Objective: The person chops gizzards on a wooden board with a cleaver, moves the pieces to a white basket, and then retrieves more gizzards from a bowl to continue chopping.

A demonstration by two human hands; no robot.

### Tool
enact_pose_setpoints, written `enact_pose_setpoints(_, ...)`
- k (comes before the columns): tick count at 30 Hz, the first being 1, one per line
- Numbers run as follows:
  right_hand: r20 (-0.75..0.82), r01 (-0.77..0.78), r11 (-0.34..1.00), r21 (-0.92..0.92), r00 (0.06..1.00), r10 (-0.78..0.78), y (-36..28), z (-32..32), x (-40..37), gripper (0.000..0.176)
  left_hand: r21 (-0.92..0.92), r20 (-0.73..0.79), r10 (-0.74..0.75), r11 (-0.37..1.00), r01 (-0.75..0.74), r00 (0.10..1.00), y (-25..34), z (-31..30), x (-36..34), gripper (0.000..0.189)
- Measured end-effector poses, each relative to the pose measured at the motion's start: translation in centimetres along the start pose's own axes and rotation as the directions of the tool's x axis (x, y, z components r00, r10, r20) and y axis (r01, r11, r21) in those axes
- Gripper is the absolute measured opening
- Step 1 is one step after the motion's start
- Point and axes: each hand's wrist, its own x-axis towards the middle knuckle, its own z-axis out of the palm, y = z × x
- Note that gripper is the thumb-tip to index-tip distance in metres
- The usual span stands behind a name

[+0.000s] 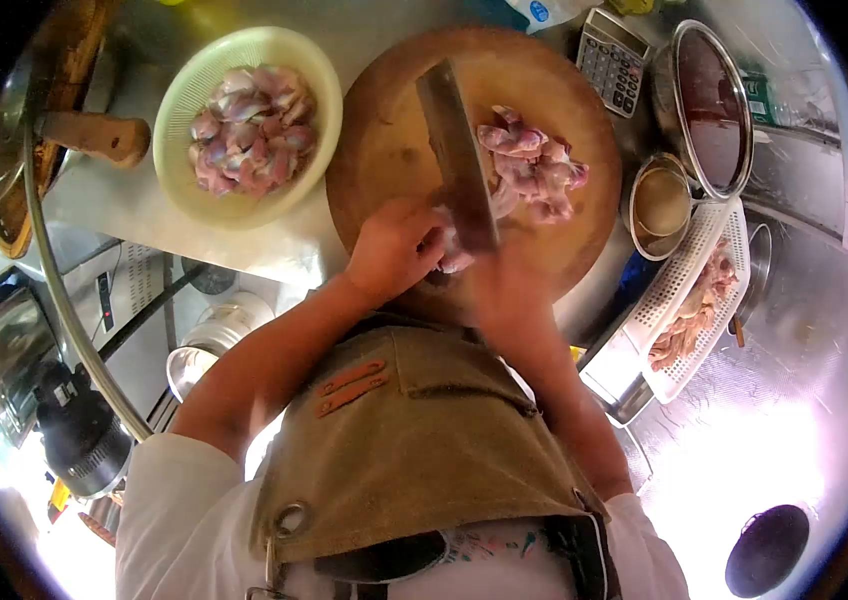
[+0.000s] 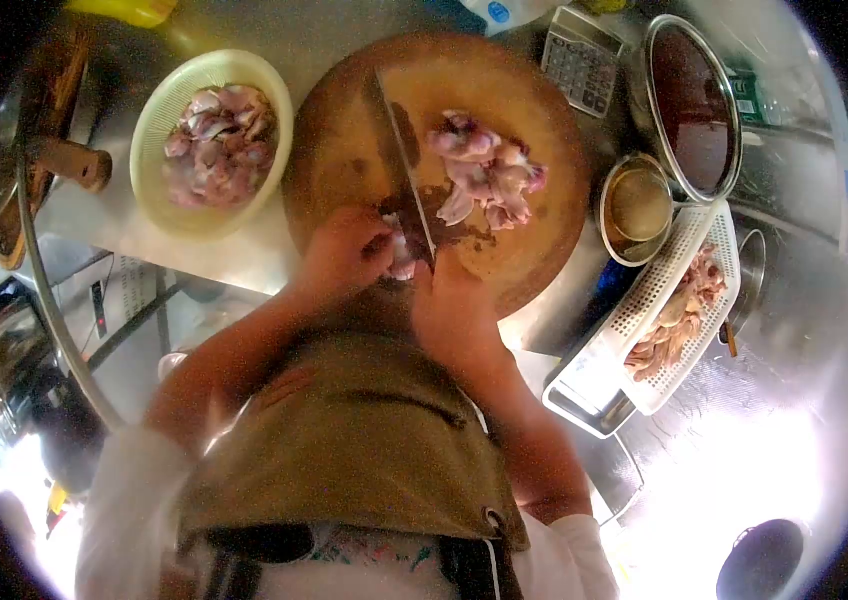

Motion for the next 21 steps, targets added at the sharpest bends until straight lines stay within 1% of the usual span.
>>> enact_pose_setpoints(2,0.046,-0.105,0.994,0.026,0.994,0.103,-0.8,0.0,0.0,0.027,-0.021,-0.087,0.035,0.999,-0.037,0.996,-0.1,0.3,-0.2,0.016)
enact_pose_setpoints(4,0.097,-0.227,0.972,0.063,0.97,0.221,-1.4,-0.2,0.2,0.027,-0.027,-0.138,0.053,0.998,-0.058,0.989,0.0,0.4,0.1,0.015)
enact_pose_setpoints(5,0.12,-0.249,0.966,0.073,0.963,0.24,-1.3,0.0,0.1,0.027,-0.029,-0.165,0.062,0.997,-0.068,0.984,0.0,0.4,0.2,0.015)
enact_pose_setpoints(7,0.164,-0.293,0.951,0.095,0.947,0.275,-0.8,0.4,-0.2,0.027,-0.04,-0.064,-0.026,0.999,0.024,0.998,-0.1,0.5,-0.2,0.015)
enact_pose_setpoints(8,0.155,-0.244,0.968,0.061,0.96,0.232,-0.8,0.5,0.3,0.026,-0.04,-0.011,-0.068,0.997,0.067,0.998,-0.3,0.5,-0.3,0.017)
enact_pose_setpoints(11,0.126,-0.105,0.993,-0.047,0.986,0.111,-0.8,1.0,1.0,0.025,-0.056,-0.057,-0.068,0.996,0.065,0.996,0.0,0.5,-0.4,0.016)
enact_pose_setpoints(12,0.098,-0.055,0.994,-0.091,0.993,0.064,-0.6,1.1,1.1,0.025,-0.048,-0.066,-0.024,0.999,0.02,0.998,-0.2,0.6,-0.4,0.016)
enact_pose_setpoints(14,0.085,-0.072,0.993,-0.097,0.993,0.081,-0.8,1.1,1.5,0.024,-0.029,-0.091,0.069,0.997,-0.072,0.993,-0.9,0.8,-0.2,0.018)
enact_pose_setpoints(16,0.122,-0.218,0.976,-0.021,0.968,0.219,-1.6,0.8,1.5,0.024,-0.039,-0.075,0.069,0.997,-0.072,0.995,-0.8,0.6,-0.2,0.018)
enact_pose_setpoints(18,0.172,-0.09,0.969,-0.232,0.976,0.131,0.8,3.1,1.1,0.025,-0.038,-0.047,0.072,0.997,-0.074,0.996,-0.7,0.8,-0.4,0.019)
enact_pose_setpoints(20,0.139,-0.032,0.936,-0.352,0.986,0.086,1.0,4.2,1.6,0.026,-0.003,-0.021,0.083,0.997,-0.083,0.996,-1.0,1.0,-0.7,0.021)
enact_pose_setpoints(21,0.079,-0.046,0.927,-0.373,0.994,0.081,0.2,4.1,1.9,0.027,0.012,0.037,0.12,0.993,-0.12,0.992,-1.0,0.9,-1.0,0.022)
